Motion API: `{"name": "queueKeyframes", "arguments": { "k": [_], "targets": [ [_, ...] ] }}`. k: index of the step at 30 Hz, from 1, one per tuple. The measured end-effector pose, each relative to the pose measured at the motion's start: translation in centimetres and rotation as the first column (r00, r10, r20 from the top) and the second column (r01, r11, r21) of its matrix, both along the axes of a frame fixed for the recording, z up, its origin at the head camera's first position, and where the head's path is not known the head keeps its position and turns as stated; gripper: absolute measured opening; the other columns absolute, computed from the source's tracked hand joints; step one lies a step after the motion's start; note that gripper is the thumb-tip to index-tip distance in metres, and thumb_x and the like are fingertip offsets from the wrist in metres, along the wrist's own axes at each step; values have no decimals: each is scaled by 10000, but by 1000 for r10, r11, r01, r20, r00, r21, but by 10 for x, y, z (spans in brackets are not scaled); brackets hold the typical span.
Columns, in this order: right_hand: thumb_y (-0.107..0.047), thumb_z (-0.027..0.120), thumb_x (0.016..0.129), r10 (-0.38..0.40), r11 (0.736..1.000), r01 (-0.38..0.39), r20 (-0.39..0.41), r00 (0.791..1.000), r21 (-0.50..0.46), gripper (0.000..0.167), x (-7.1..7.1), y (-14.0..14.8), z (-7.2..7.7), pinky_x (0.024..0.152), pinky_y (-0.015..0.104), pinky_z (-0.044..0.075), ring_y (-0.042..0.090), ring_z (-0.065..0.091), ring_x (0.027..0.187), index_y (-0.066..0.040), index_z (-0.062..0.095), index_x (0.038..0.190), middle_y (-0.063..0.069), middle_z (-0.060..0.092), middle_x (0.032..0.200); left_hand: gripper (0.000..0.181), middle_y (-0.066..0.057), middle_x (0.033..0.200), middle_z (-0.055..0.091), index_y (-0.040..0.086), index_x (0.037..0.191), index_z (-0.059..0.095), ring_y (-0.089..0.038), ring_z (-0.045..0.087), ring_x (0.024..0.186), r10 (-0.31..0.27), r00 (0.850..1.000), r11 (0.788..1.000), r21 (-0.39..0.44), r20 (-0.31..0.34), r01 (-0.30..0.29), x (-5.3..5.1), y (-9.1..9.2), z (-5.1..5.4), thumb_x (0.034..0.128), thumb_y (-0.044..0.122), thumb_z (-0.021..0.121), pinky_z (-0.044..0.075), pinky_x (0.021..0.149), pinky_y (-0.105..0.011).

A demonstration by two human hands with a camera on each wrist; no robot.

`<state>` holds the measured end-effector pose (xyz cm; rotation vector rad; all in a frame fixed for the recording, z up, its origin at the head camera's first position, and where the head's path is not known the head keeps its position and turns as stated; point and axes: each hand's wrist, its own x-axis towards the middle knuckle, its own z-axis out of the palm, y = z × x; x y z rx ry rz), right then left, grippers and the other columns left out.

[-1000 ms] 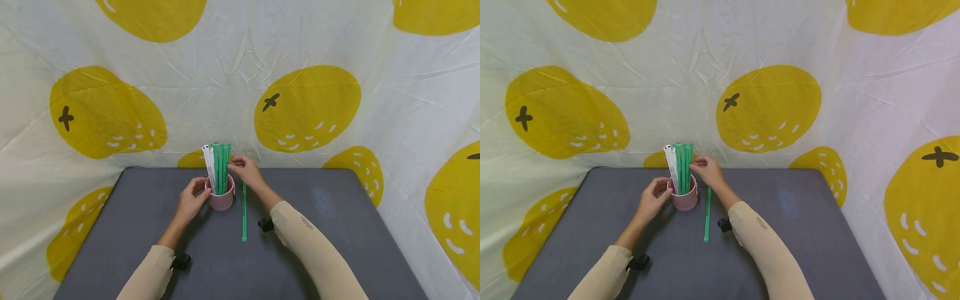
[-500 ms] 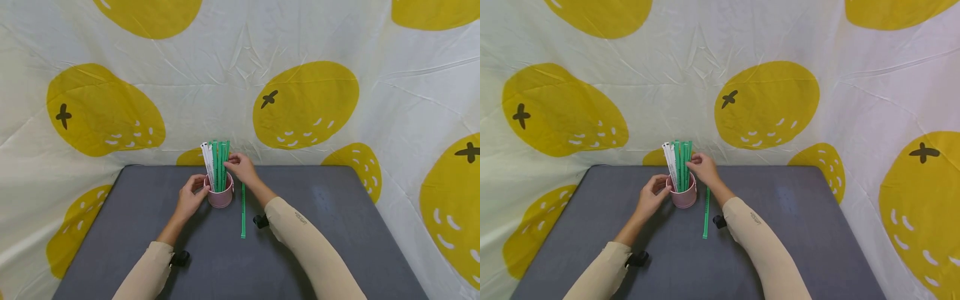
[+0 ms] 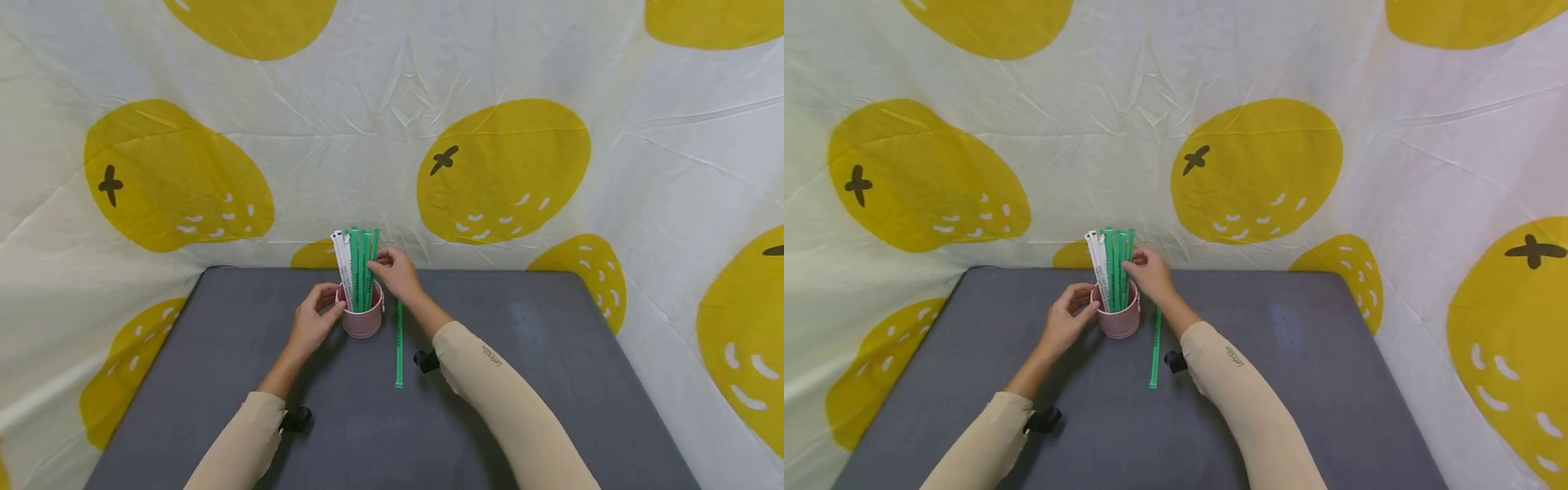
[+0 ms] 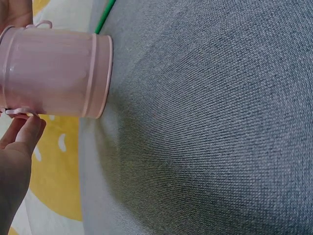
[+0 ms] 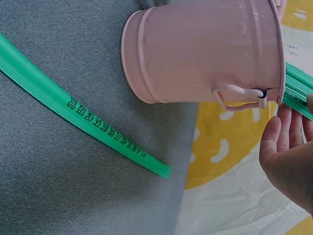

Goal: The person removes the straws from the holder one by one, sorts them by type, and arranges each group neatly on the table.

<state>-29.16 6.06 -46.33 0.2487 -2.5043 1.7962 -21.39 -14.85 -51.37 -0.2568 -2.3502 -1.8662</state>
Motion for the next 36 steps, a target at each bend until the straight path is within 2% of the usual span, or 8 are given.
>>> {"name": "queueKeyframes", "arguments": {
  "k": [7,13,21,24,29,32,36],
  "targets": [
    [-164,715,972,-10,1000,10,-12,1000,28,243,-1,4,3,852,334,542,278,659,966,21,681,1126,174,704,1045,421,-253,1305,648,19,1315,600,-414,648,1223,14,1000,1000,-5,-10,-14,-1,0,0,944,134,762,554,993,-491],
    [-149,715,975,-15,1000,14,-5,1000,-27,246,-2,7,9,764,252,534,249,672,918,30,677,1140,178,705,1029,447,-279,1330,630,-12,1336,584,-452,625,1245,6,1000,1000,30,-2,-6,-1,2,2,937,88,759,516,1027,-556],
    [-167,712,986,-2,998,0,-30,1000,-68,240,-4,15,30,726,217,524,257,667,926,9,666,1142,145,678,1030,421,-239,1301,655,10,1305,602,-410,650,1216,16,1000,1000,-3,-7,-16,-2,0,1,936,126,769,532,1007,-550],
    [-167,704,993,9,994,-12,-27,1000,-105,246,-4,19,40,754,263,557,325,672,941,12,652,1155,114,656,1015,420,-258,1299,648,5,1304,599,-420,651,1210,16,1000,1000,-3,-13,-16,-2,0,-1,936,118,767,536,1003,-546],
    [-168,682,1008,15,986,-22,-41,999,-167,268,-7,30,55,880,483,584,446,654,1025,18,628,1194,79,645,1013,410,-269,1301,646,16,1303,601,-432,650,1209,17,1000,1000,-12,-19,-18,-2,-1,-2,941,118,762,548,986,-525],
    [-171,686,1006,-3,984,-10,-71,997,-179,267,-9,37,63,853,430,598,401,665,975,16,637,1190,65,658,1000,409,-259,1305,648,22,1306,605,-432,646,1216,7,1000,1000,1,-23,-7,-1,-1,-2,941,118,762,546,991,-523],
    [-175,694,1000,-29,978,10,-86,996,-209,267,-10,46,75,771,290,594,231,670,876,16,640,1179,20,657,969,417,-225,1312,658,31,1317,615,-409,649,1222,-6,1000,1000,20,-18,7,-1,-1,-1,938,119,766,536,1004,-534]
  ]
}}
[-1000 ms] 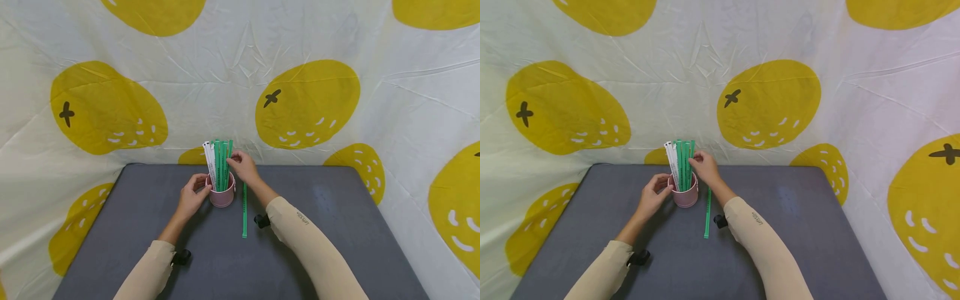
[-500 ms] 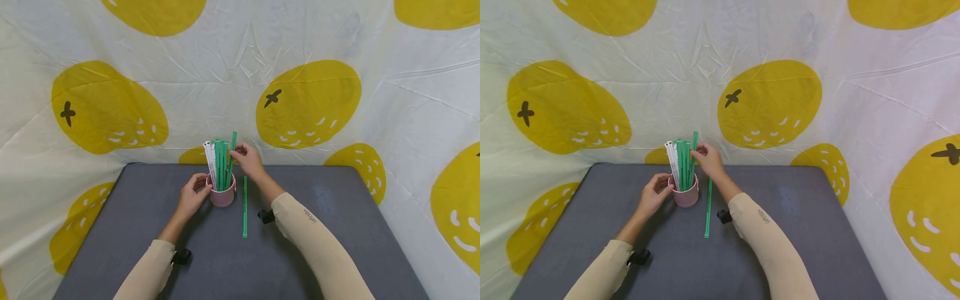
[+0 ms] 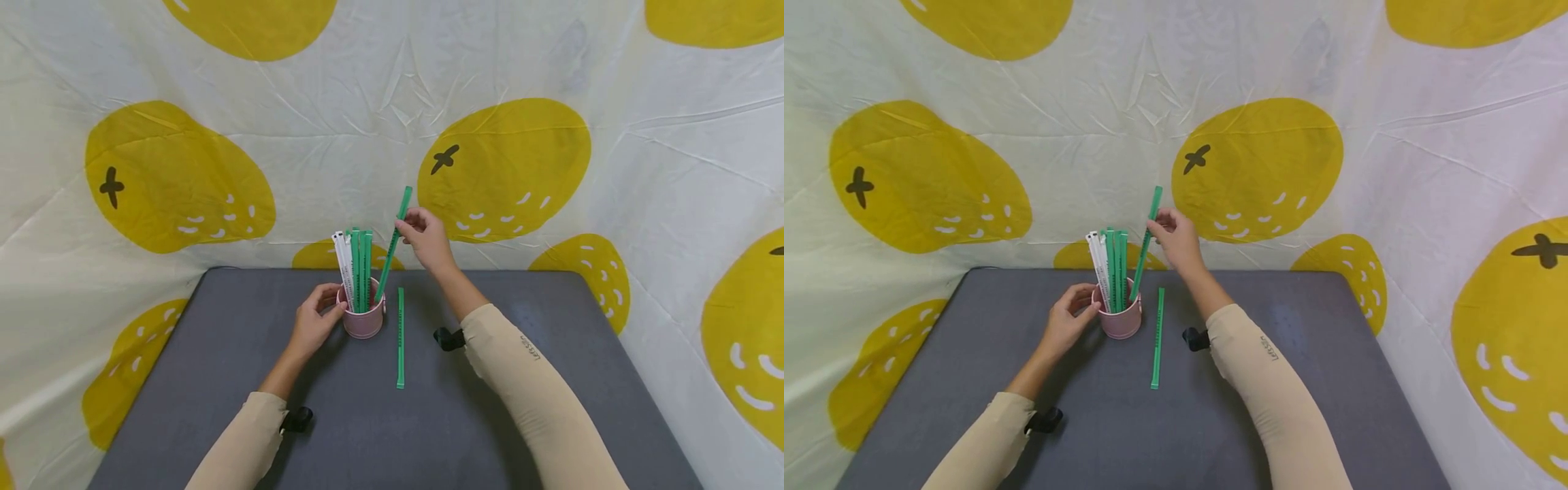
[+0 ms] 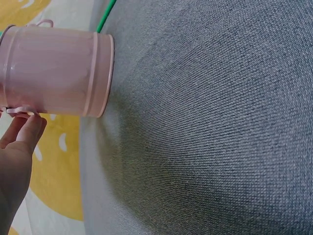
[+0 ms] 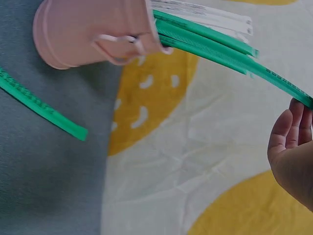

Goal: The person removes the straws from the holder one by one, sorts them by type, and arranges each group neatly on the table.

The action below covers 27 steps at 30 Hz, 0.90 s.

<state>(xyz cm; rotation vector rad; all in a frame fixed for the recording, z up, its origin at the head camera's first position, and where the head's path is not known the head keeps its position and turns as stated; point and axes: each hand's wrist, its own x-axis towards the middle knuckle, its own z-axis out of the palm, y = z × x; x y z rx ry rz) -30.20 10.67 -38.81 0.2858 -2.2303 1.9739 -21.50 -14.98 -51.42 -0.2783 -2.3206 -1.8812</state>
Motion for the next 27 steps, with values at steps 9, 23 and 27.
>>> {"name": "queueKeyframes", "arguments": {
  "k": [9,23,27],
  "targets": [
    [-171,692,999,-42,994,40,-11,999,-100,190,-3,27,14,750,243,587,91,653,838,-33,646,1121,-48,650,915,463,-265,1363,625,5,1387,586,-462,607,1261,-17,1000,1000,-26,7,17,-1,-1,-1,954,76,734,482,1054,-606],
    [-159,679,1006,-63,998,61,120,991,21,354,2,72,-23,723,217,584,73,641,811,92,612,1246,-59,638,917,388,-319,1319,623,-86,1330,585,-512,606,1224,-24,998,999,-47,-50,22,2,4,6,970,15,686,435,1076,-660],
    [-105,670,1003,-40,998,33,147,988,55,350,6,80,-41,688,195,573,68,641,788,133,609,1252,-49,653,913,365,-286,1312,645,-45,1318,614,-480,630,1213,-8,998,999,-46,-59,5,0,3,-1,973,41,696,464,1057,-641]
  ]
}}
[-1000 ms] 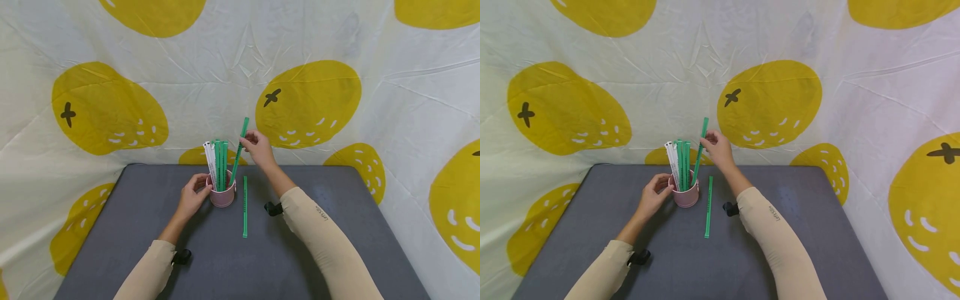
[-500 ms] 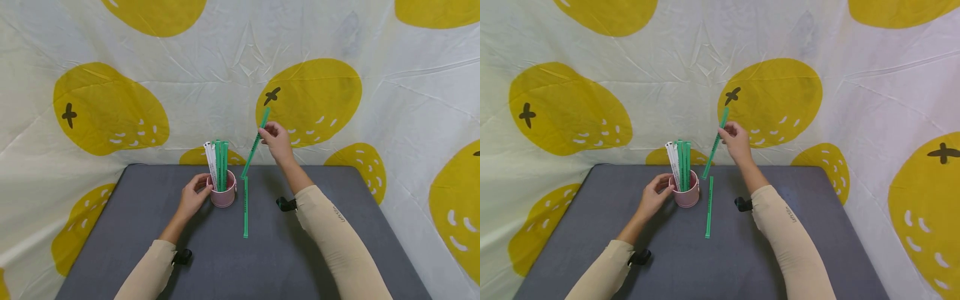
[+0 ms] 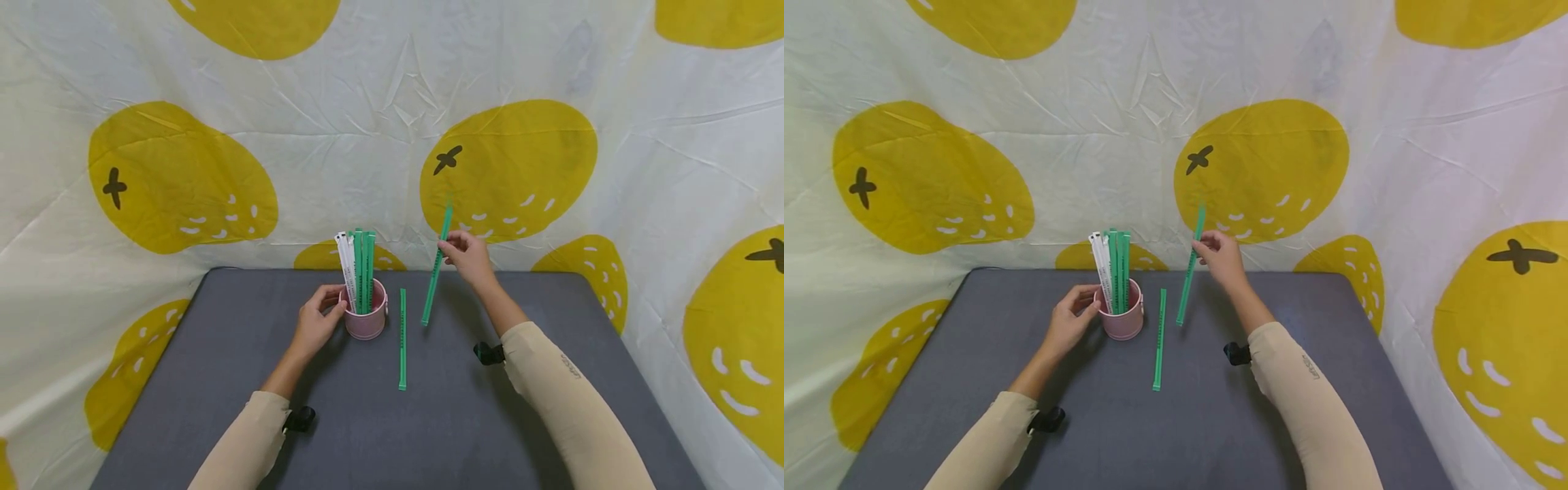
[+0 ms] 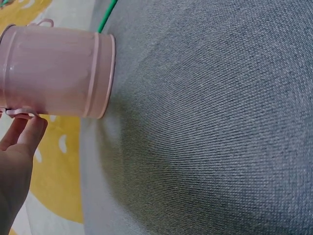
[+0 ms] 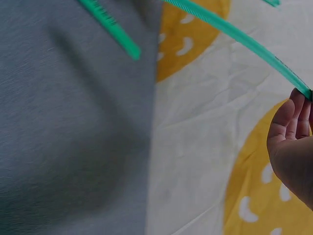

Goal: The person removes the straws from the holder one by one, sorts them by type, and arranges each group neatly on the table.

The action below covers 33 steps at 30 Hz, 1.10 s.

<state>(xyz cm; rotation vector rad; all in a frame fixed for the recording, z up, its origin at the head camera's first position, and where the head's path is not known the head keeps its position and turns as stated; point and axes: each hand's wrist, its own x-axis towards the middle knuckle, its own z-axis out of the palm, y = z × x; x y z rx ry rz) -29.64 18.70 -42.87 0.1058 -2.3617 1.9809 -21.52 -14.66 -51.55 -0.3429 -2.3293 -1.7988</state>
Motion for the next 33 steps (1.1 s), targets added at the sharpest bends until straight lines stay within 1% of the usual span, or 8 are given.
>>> {"name": "queueKeyframes", "arguments": {
  "k": [4,9,13,16,18,21,26,33],
  "targets": [
    [-129,682,1001,7,999,-8,1,1000,35,340,4,4,-21,677,179,559,92,655,795,110,638,1240,-9,681,935,335,-240,1286,674,14,1296,647,-433,657,1191,18,1000,1000,8,-9,-18,-1,0,-2,971,69,709,499,1039,-606],
    [-186,677,1013,9,989,-11,13,1000,147,329,11,7,-47,682,202,559,233,684,826,63,662,1228,142,711,1013,301,-213,1247,699,34,1272,664,-400,681,1156,28,999,1000,9,-21,-28,0,1,-2,974,60,702,518,1018,-582],
    [-188,659,1025,38,977,-52,74,997,204,337,17,7,-66,780,384,612,375,702,862,55,650,1258,207,714,1056,284,-205,1233,708,43,1261,675,-391,689,1138,30,999,999,15,-25,-30,0,1,-2,978,57,694,521,1008,-579],
    [-175,660,1023,56,974,-79,113,992,214,347,22,4,-76,864,543,588,483,687,915,57,639,1280,217,720,1059,286,-214,1238,703,44,1263,676,-399,684,1140,29,999,999,21,-26,-28,0,1,-2,979,58,694,519,1009,-584],
    [-177,667,1019,56,972,-84,131,990,218,347,25,1,-80,893,583,569,496,685,930,50,643,1281,217,725,1050,304,-236,1260,690,22,1285,662,-419,672,1161,22,1000,1000,22,-19,-21,1,2,-2,984,58,687,507,1026,-586],
    [-186,677,1013,59,969,-94,155,986,229,339,28,-5,-84,883,566,576,468,700,907,38,653,1265,195,728,1015,309,-251,1262,685,2,1289,654,-432,669,1167,19,1000,1000,16,-17,-19,2,2,2,984,42,680,508,1027,-582],
    [-176,693,1001,66,962,-109,175,982,250,308,32,-14,-94,822,508,597,410,717,829,49,674,1210,174,739,966,286,-199,1238,706,58,1263,674,-394,687,1147,31,999,999,10,-23,-30,0,0,-2,979,73,698,524,1012,-570],
    [-147,719,978,46,954,-105,211,976,280,258,37,-23,-105,720,406,613,350,724,756,54,685,1136,159,747,920,297,-220,1240,703,28,1267,666,-397,689,1138,34,999,999,16,-30,-33,1,1,-2,972,45,698,518,1019,-573]
  ]
}}
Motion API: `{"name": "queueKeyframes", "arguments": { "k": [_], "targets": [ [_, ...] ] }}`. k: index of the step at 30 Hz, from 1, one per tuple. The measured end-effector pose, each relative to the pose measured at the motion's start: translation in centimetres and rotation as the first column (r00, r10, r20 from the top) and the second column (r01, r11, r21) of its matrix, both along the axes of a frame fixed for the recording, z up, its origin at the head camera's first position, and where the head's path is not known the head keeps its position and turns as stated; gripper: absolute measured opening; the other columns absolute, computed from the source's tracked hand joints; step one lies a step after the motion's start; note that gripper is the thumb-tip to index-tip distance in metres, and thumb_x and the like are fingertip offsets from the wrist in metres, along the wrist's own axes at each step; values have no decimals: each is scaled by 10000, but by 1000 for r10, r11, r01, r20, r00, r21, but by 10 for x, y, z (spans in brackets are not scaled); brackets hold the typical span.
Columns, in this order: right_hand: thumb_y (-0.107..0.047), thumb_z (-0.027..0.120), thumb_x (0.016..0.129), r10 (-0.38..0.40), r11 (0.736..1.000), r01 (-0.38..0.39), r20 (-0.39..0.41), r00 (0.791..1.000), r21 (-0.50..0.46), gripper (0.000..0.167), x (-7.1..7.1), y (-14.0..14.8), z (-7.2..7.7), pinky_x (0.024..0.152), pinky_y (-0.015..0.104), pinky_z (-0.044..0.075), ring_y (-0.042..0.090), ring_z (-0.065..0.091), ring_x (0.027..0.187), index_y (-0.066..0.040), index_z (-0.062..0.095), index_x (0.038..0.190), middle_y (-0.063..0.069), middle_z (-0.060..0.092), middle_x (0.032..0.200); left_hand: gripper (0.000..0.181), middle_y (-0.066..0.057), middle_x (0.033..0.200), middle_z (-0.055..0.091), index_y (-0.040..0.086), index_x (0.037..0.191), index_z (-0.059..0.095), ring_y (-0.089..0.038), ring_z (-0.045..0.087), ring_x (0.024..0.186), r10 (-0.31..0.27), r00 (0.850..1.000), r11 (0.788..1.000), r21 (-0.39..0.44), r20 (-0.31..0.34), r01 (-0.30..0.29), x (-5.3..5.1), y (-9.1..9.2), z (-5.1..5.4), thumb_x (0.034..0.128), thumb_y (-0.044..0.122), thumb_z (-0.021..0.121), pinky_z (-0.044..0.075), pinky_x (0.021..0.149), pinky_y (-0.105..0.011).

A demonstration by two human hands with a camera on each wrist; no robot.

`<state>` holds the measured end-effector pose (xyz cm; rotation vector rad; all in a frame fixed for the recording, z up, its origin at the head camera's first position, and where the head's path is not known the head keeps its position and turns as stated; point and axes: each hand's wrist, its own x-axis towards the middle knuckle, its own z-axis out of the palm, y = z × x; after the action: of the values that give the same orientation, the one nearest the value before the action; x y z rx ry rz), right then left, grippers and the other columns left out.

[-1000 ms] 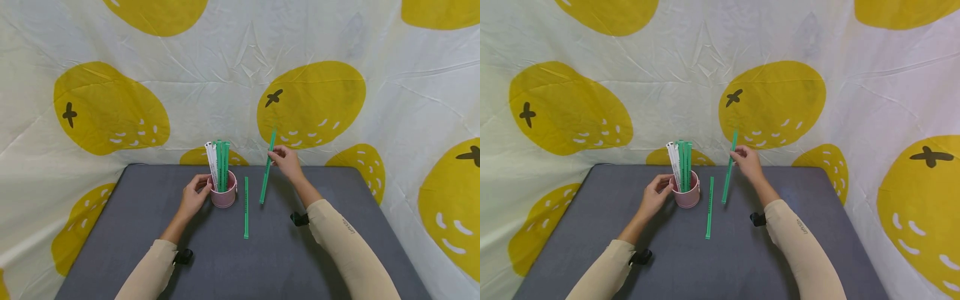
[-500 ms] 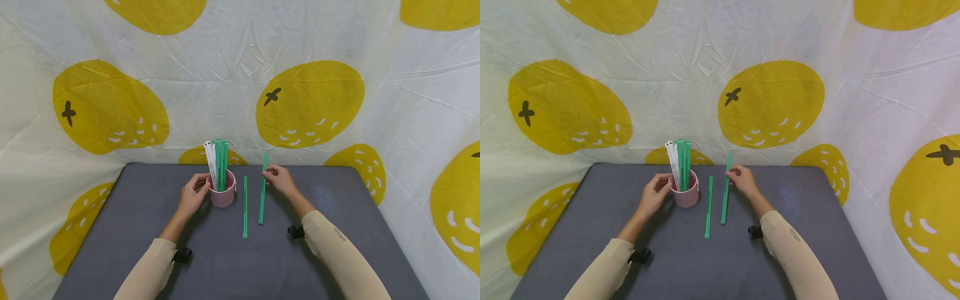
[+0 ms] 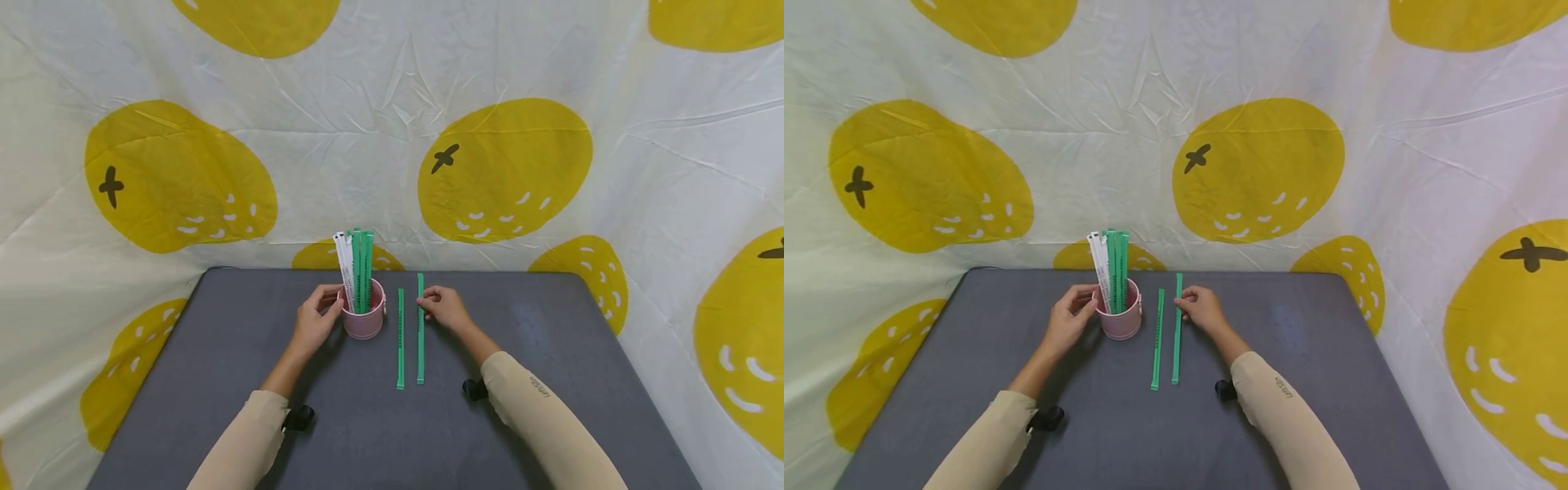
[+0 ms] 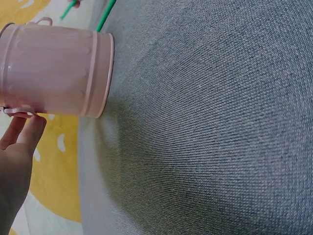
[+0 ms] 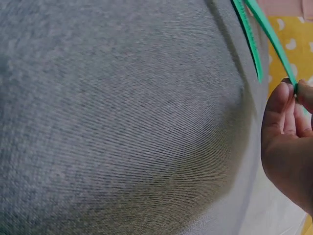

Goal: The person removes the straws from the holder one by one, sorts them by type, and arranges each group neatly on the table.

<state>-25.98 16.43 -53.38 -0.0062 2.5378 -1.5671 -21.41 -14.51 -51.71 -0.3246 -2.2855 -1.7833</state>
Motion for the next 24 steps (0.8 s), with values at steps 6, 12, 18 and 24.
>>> {"name": "queueKeyframes", "arguments": {
  "k": [6,12,18,24],
  "targets": [
    [-83,736,952,-10,1000,11,40,999,-11,223,0,-5,-8,676,342,616,163,696,631,73,671,1098,165,757,897,326,-296,1265,668,-24,1294,642,-481,653,1163,-9,1000,1000,13,12,8,0,0,-2,972,12,683,483,1039,-631],
    [-26,719,950,39,999,-36,97,995,-24,238,0,-7,-10,668,312,617,107,687,646,102,667,1144,206,763,973,334,-335,1270,650,-99,1304,605,-506,644,1170,-23,1000,1000,-10,13,23,4,3,8,979,-32,645,462,1042,-651],
    [-30,715,955,56,998,-58,110,992,15,245,2,-7,-7,626,276,598,122,693,658,100,678,1160,199,774,967,320,-338,1244,659,-113,1282,611,-490,661,1146,-39,999,999,7,-1,39,15,5,29,974,-33,650,477,1029,-635],
    [-75,751,937,35,996,-44,120,992,74,223,2,-8,-1,594,277,582,136,694,655,54,706,1113,144,780,876,321,-321,1252,661,-94,1289,613,-497,651,1161,-36,999,999,11,22,36,15,5,31,981,-13,651,462,1040,-644]
  ]
}}
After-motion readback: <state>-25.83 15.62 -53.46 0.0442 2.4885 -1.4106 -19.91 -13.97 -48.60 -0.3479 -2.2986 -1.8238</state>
